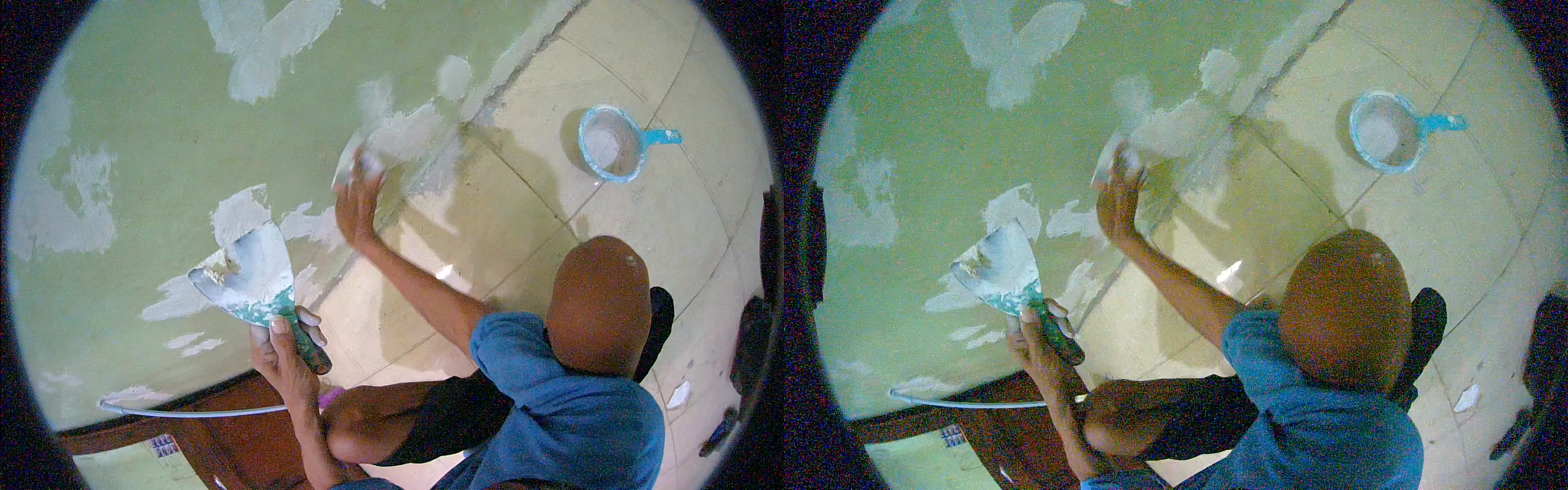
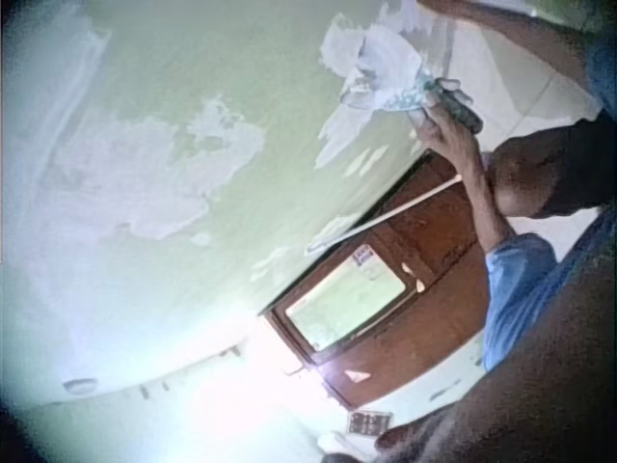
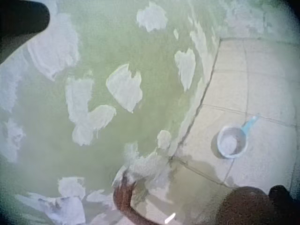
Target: The person applies a white substance from a container onto a wall using a putty knife and a smaller scraper.
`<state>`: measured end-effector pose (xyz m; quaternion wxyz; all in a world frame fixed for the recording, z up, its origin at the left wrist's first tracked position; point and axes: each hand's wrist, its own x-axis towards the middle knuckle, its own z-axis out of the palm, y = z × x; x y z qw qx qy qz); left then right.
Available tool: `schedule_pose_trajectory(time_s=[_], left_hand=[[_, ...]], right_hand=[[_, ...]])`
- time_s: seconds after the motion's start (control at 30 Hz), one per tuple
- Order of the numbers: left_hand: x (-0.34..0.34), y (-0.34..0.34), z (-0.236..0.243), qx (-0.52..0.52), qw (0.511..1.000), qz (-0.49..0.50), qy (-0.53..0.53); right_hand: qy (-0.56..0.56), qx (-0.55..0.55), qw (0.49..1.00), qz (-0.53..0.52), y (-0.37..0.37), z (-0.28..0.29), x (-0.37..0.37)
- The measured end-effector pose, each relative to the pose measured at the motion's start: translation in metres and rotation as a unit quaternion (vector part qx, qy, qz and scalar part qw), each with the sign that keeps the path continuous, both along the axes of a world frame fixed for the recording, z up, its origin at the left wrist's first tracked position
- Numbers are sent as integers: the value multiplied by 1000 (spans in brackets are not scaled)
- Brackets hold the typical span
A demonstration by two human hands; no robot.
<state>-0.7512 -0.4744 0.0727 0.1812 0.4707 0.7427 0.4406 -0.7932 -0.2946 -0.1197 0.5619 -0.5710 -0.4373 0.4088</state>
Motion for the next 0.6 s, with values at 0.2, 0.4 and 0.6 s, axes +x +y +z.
schedule_pose_trajectory(time_s=[0.2, 0.4, 0.6], left_hand=[[-8, 2, -2, 7, 1000, -6, -21], [-4, 5, -3, 17, 1000, -3, -13], [-6, 11, -2, 22, 1000, -8, -14]], right_hand=[[168, -18, 985, -35, 7, -54, 42], [75, -14, 995, -62, 33, -11, 32], [37, 86, 994, 52, -25, -30, 26]])
